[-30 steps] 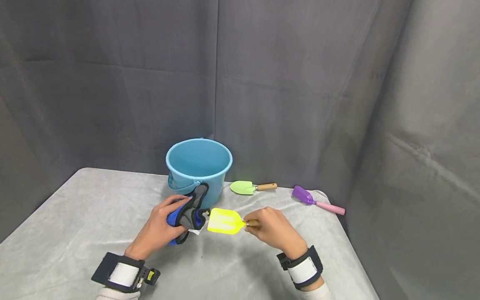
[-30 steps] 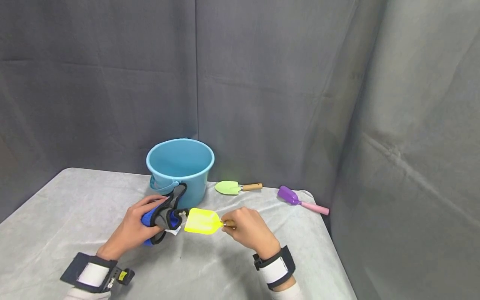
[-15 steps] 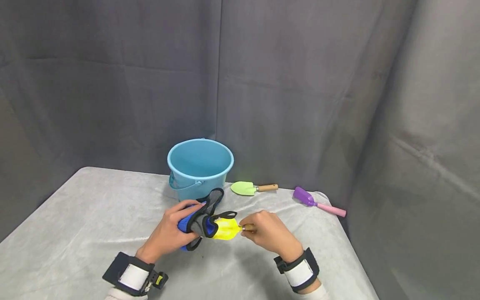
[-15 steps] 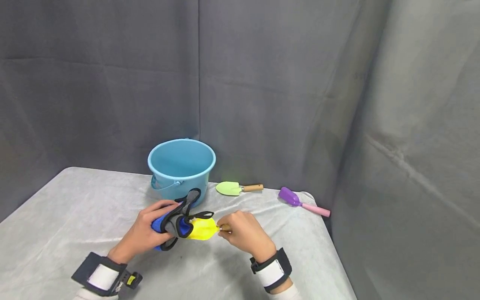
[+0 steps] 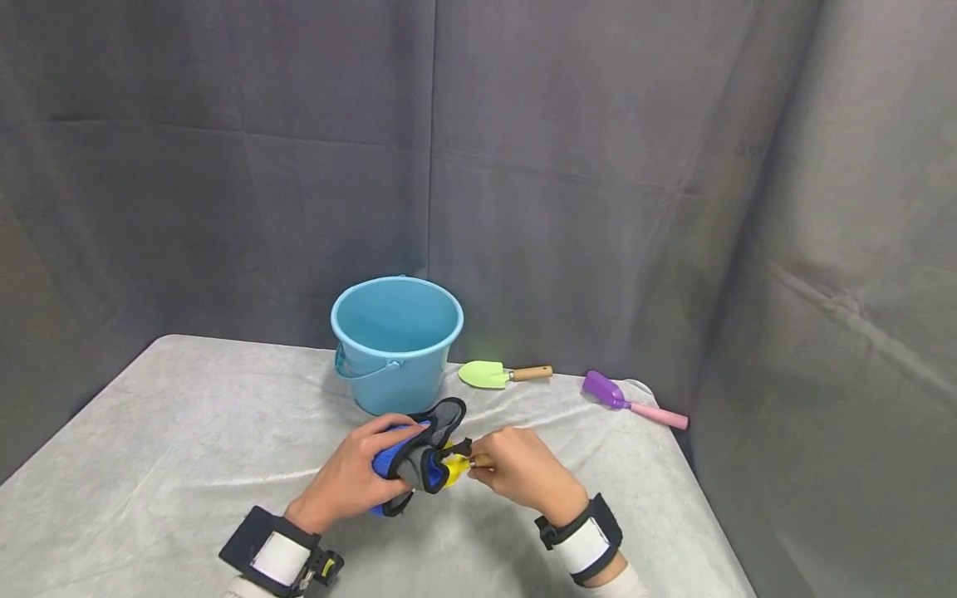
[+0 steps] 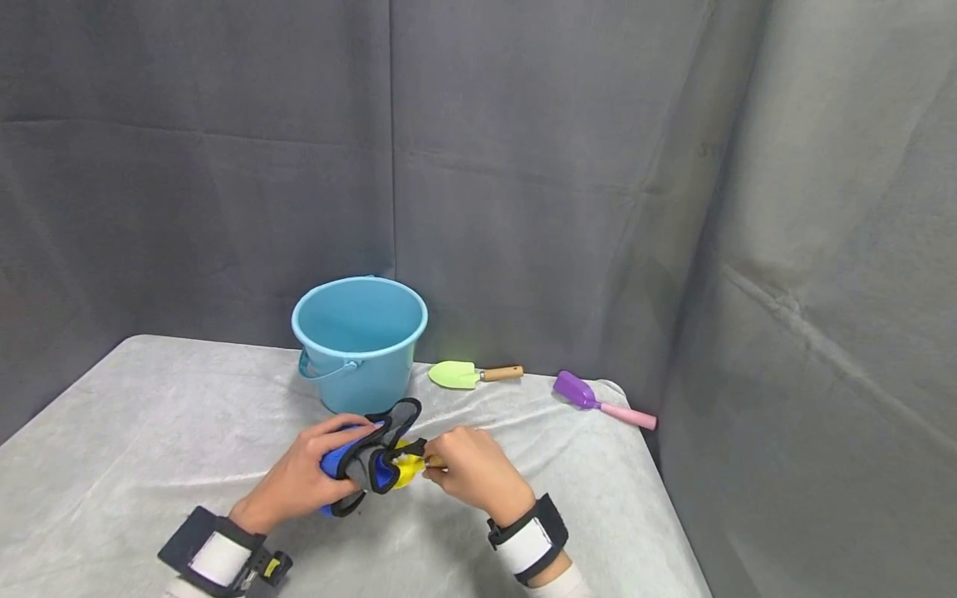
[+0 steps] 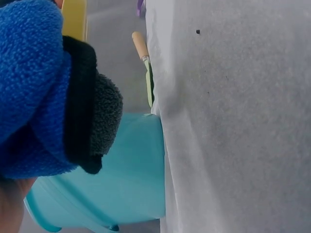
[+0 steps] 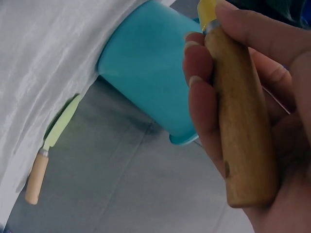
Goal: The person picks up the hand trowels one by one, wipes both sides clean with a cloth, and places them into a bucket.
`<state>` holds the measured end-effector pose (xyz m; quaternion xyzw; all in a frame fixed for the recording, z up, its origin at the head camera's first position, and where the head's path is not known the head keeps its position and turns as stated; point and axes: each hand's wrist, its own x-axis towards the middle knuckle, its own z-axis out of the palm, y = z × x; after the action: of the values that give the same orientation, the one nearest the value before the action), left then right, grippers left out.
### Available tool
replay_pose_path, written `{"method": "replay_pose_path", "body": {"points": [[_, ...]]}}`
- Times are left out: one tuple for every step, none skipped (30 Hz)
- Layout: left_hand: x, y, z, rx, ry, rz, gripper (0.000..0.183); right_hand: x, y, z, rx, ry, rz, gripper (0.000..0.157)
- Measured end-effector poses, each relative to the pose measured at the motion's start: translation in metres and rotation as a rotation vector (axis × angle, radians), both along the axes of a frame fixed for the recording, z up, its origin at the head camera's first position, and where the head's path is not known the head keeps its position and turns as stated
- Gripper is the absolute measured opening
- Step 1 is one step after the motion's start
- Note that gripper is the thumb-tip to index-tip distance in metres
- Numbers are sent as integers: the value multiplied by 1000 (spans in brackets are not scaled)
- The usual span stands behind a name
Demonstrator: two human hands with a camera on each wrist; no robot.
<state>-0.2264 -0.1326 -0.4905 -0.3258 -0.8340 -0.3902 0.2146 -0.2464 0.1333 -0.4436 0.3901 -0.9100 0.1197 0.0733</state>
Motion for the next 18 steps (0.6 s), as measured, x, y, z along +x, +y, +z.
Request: {"method": "replay_pose_path", "body": {"points": [[0, -1, 0, 2, -1, 2, 64, 0, -1, -1, 1, 10, 3, 11], [0, -1, 0, 2, -2, 5, 64, 0, -3, -2, 1, 21, 7, 14], [0, -1, 0, 0, -2, 5, 63, 0, -4, -3, 1, 31, 9, 16], [0, -2, 0, -2, -1, 7, 63, 0, -5, -4, 0, 43, 11, 18], [0, -2, 0, -4, -2, 8, 63, 1, -5, -5, -1, 52, 14, 20], [0, -2, -1, -6, -5, 8, 63, 0, -6, -5, -2, 63, 16, 21], [0, -3, -1, -7, -9, 10, 64, 0, -7, -6, -1, 75, 17, 23], [0, -3, -1, -10, -13, 11, 64, 0, -7, -7, 0, 84, 19, 26], [0, -3, -1, -12, -17, 11, 64, 0, -8, -8, 3, 93, 20, 28], [0, -3, -2, -14, -22, 13, 65, 0, -8, -9, 6, 102, 21, 30], [0, -3, -2, -15, -27, 14, 66, 0, -9, -10, 12, 112, 21, 32], [0, -3, -2, -17, -30, 14, 66, 0, -9, -11, 18, 123, 21, 34], [0, -3, -3, -18, -32, 15, 67, 0, -10, -12, 21, 132, 21, 35], [0, -3, -3, -19, -33, 15, 67, 0, -10, -13, 21, 141, 22, 36], [0, -3, -3, -18, -35, 14, 67, 1, -10, -15, 23, 153, 21, 35], [0, -3, -3, -16, -37, 15, 67, 1, -11, -16, 27, 167, 22, 34], [0, -3, -4, -15, -37, 16, 67, 1, -11, -17, 29, 184, 24, 33], [0, -3, -4, -14, -37, 17, 67, 2, -11, -18, 30, 200, 27, 30]]}}
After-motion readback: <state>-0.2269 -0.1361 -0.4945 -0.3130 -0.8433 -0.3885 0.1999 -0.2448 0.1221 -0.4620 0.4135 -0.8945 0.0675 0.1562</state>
